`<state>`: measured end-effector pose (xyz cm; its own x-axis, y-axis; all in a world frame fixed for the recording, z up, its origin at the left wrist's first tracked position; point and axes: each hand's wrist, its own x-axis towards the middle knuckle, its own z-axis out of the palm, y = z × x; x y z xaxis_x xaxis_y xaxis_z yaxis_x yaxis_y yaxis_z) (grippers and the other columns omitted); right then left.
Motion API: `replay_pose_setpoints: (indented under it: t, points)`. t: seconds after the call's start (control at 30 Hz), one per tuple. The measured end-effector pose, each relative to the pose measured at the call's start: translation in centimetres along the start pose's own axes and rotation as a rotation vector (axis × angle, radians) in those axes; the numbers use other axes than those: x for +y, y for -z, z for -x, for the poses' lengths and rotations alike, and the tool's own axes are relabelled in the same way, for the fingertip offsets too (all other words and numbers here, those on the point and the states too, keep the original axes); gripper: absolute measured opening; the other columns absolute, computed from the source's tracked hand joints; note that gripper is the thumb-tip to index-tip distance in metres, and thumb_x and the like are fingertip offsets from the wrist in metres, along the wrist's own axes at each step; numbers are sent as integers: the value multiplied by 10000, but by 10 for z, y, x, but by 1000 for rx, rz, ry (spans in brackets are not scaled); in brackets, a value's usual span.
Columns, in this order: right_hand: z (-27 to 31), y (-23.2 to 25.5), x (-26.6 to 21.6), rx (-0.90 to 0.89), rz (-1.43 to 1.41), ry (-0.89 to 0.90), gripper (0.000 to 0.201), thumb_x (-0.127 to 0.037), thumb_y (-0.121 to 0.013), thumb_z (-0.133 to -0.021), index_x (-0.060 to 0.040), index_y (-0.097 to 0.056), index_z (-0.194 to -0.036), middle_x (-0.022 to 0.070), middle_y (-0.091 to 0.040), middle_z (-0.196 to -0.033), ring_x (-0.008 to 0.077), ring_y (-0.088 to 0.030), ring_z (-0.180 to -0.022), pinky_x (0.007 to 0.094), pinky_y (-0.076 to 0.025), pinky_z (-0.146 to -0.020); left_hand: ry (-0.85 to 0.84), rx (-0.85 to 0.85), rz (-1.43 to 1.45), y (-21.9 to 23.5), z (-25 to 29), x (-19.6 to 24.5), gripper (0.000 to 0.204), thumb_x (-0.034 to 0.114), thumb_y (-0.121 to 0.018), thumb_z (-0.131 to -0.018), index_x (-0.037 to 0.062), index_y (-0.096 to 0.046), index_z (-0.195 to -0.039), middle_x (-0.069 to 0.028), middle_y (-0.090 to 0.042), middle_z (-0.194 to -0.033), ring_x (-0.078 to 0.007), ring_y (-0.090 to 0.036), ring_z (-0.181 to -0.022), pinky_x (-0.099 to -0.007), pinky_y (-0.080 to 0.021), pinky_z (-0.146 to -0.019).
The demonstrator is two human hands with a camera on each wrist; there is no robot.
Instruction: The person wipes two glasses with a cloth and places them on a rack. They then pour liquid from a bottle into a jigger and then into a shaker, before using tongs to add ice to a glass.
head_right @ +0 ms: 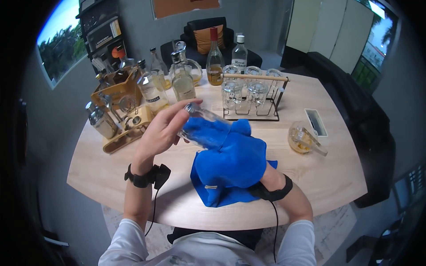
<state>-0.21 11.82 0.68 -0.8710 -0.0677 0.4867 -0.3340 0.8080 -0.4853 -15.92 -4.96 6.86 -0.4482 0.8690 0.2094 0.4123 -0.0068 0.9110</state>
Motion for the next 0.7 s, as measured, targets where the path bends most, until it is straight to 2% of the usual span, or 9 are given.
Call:
replay_pose_setpoints:
  t: [0.07,0.13,0.17,0.37,0.5,0.57,0.6,0.67,0.7]
  points:
    - [-3,-1,3,-9,20,41,418,-139,-625,-862,-70,-601,-1274,119,-635,-1235,228,-623,-1014,333,-487,-898,49,-52,-37,6,-2,-14,524,307,-596,-971,42,-469,-1404,-80,-651,-1074,-71,-582,-730,-204,-485,-576]
    - [-8,1,6,-29,31,84,414,-136,-622,-859,-71,-608,-1268,119,-640,-1228,229,-625,-1003,334,-487,-893,-120,-176,136,11,-5,-34,630,345,-660,-921,33,-442,-1423,-102,-584,-1275,-84,-589,-889,-198,-483,-669]
    - [-9,2,9,-39,37,108,413,-135,-621,-857,-72,-611,-1265,119,-642,-1224,230,-626,-998,334,-486,-891,-143,-228,288,11,-9,-42,732,292,-771,-831,44,-434,-1432,-129,-486,-1413,-166,-535,-1196,-289,-467,-938]
    - [-23,2,21,-100,7,188,403,-127,-612,-847,-74,-631,-1246,120,-656,-1203,234,-633,-965,335,-484,-876,-219,-332,-114,27,-11,-46,955,278,-880,-690,52,-382,-1472,-159,-435,-1468,-222,-386,-1388,-350,-358,-1082]
    - [-29,-7,30,-53,-147,213,431,-225,-660,-810,-124,-655,-1230,86,-652,-1227,234,-611,-1067,327,-443,-943,-268,-216,-161,24,-7,-49,958,412,-847,-712,48,-387,-1469,-140,-484,-1417,-183,-542,-1221,-301,-463,-943]
    - [-26,-2,26,-28,-198,296,476,-311,-715,-766,-167,-669,-1217,62,-644,-1255,223,-596,-1145,325,-416,-985,-98,-191,-131,30,-5,-54,848,548,-729,-802,34,-460,-1420,-115,-571,-1295,-118,-623,-937,-235,-489,-753]
    - [-25,13,5,-105,-125,-9,453,-300,-709,-775,-155,-678,-1203,70,-647,-1250,225,-597,-1144,327,-428,-975,-95,-184,-128,30,-5,-54,848,548,-729,-802,34,-460,-1420,-115,-571,-1295,-118,-623,-937,-235,-489,-753]
    - [-24,18,-10,-189,-51,-311,431,-290,-704,-785,-144,-687,-1190,77,-651,-1244,227,-598,-1143,330,-439,-966,39,-166,53,32,-7,-52,785,634,-588,-874,15,-533,-1354,-84,-634,-1146,-65,-576,-745,-208,-454,-643]
    - [-23,16,-12,-115,40,-153,426,-278,-699,-792,-134,-682,-1192,83,-651,-1239,238,-605,-1131,334,-457,-946,62,-199,103,31,-7,-56,729,599,-567,-905,4,-552,-1327,-82,-647,-1116,-72,-585,-784,-206,-457,-676]
